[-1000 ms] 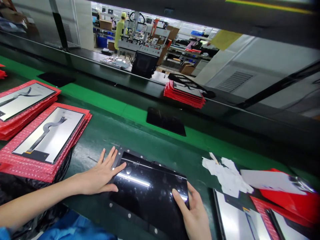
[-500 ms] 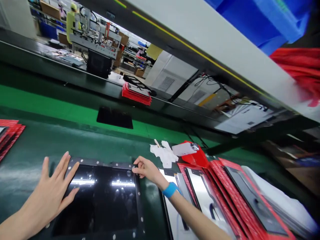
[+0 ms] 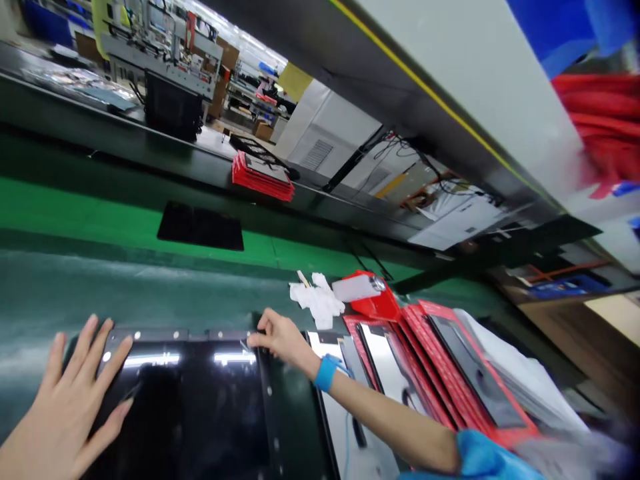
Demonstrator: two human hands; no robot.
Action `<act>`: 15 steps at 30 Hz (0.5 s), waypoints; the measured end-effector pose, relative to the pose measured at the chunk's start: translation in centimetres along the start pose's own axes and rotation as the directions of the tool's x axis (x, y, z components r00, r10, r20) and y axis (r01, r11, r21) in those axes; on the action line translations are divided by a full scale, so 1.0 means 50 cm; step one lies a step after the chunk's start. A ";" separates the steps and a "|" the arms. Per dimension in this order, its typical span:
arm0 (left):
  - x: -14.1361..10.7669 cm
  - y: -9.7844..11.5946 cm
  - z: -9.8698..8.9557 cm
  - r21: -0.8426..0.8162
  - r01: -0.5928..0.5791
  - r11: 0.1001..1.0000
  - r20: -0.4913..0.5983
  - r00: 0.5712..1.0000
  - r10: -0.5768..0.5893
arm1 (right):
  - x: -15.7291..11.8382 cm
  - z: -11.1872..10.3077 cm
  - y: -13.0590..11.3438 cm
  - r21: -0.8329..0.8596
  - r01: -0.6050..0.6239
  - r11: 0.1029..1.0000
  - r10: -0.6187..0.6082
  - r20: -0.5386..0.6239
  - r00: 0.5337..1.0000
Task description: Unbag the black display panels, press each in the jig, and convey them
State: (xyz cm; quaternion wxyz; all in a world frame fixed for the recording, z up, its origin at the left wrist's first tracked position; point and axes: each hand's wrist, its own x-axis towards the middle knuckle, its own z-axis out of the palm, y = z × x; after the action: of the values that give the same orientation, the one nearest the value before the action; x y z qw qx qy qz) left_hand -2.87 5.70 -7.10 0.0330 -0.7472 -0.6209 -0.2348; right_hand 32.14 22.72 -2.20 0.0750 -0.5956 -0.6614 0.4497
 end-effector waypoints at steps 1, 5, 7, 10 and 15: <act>-0.001 0.000 -0.007 0.019 0.007 1.000 0.029 1.000 -0.007 | -0.018 0.008 0.005 0.015 0.011 1.000 -0.010 -0.045 0.999; -0.050 -0.010 -0.031 -0.031 0.017 0.999 0.170 0.985 -0.011 | -0.150 0.049 0.053 0.109 0.021 0.994 -0.011 -0.095 0.995; -0.086 -0.020 -0.041 -0.122 0.010 0.993 0.220 0.975 0.017 | -0.225 0.070 0.080 0.144 0.030 0.989 -0.026 -0.028 0.999; -0.123 -0.031 -0.053 -0.207 0.017 0.978 0.264 0.964 0.040 | -0.287 0.092 0.103 0.149 0.072 0.986 -0.080 0.046 0.996; -0.137 -0.042 -0.044 -0.199 0.046 0.979 0.298 0.954 0.016 | -0.261 0.092 0.091 0.127 0.052 0.991 -0.064 0.096 0.993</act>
State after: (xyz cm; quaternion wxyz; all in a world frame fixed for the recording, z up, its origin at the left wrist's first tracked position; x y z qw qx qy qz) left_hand -6.34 -0.82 -8.37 -0.1394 -0.7688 -0.5970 -0.1822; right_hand 36.13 8.71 -2.31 0.0918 -0.5470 -0.6520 0.5170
